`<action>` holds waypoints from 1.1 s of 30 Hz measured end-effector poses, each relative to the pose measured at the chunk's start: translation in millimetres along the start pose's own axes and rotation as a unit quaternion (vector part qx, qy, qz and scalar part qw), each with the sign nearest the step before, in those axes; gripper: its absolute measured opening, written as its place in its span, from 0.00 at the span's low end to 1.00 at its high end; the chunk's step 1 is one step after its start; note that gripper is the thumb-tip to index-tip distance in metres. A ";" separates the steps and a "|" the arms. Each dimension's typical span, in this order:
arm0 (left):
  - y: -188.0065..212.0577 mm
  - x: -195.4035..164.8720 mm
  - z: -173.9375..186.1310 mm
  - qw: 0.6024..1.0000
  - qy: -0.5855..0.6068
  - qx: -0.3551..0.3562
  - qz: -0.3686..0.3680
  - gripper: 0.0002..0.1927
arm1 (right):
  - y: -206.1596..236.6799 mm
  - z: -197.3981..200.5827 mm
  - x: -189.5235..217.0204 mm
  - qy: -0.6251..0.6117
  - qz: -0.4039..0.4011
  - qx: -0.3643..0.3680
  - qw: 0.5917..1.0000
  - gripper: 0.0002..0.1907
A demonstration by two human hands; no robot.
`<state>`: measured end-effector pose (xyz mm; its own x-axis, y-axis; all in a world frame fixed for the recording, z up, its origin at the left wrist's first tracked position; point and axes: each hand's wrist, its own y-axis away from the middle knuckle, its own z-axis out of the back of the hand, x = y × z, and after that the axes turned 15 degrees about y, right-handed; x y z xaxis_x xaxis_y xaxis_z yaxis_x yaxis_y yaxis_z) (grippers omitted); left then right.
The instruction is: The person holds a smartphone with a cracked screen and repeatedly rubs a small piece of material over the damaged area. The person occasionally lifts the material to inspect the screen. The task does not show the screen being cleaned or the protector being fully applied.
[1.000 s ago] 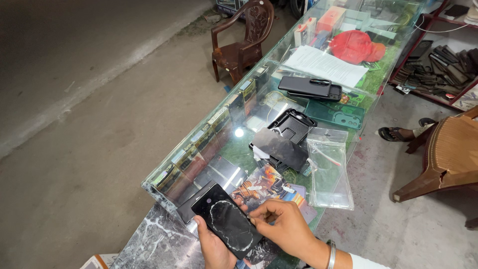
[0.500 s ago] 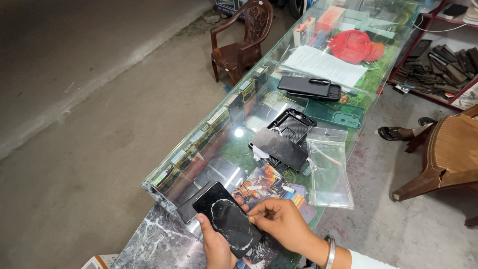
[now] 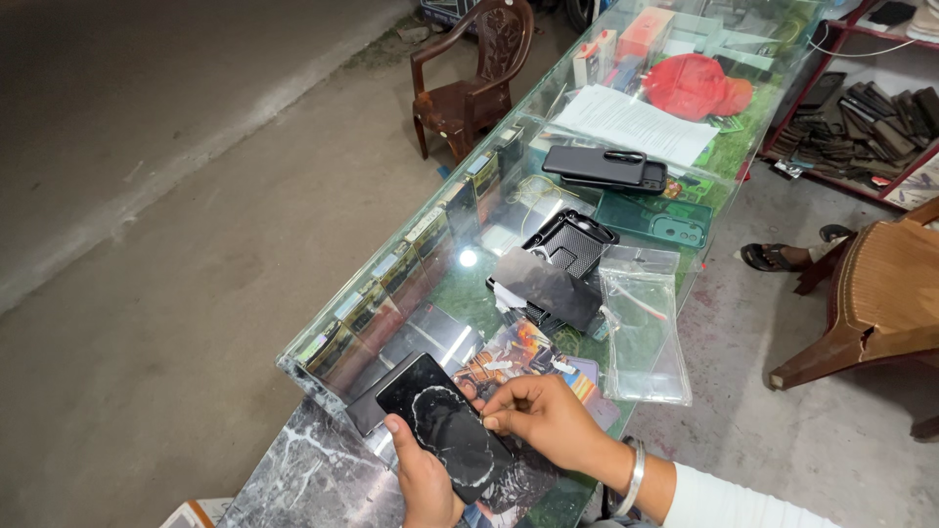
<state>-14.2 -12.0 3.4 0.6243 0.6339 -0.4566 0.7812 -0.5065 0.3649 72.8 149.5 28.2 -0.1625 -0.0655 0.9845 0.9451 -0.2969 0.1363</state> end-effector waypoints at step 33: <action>-10.9 10.1 22.7 1.000 -0.006 -0.003 0.006 0.41 | -5.0 5.1 16.2 -0.027 0.006 0.048 0.998 0.04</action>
<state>-16.5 -13.3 -23.6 0.6330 0.6216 -0.4615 0.7742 -0.5105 0.3741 66.8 154.7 44.0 -0.1378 -0.0168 0.9903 0.9704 -0.2027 0.1316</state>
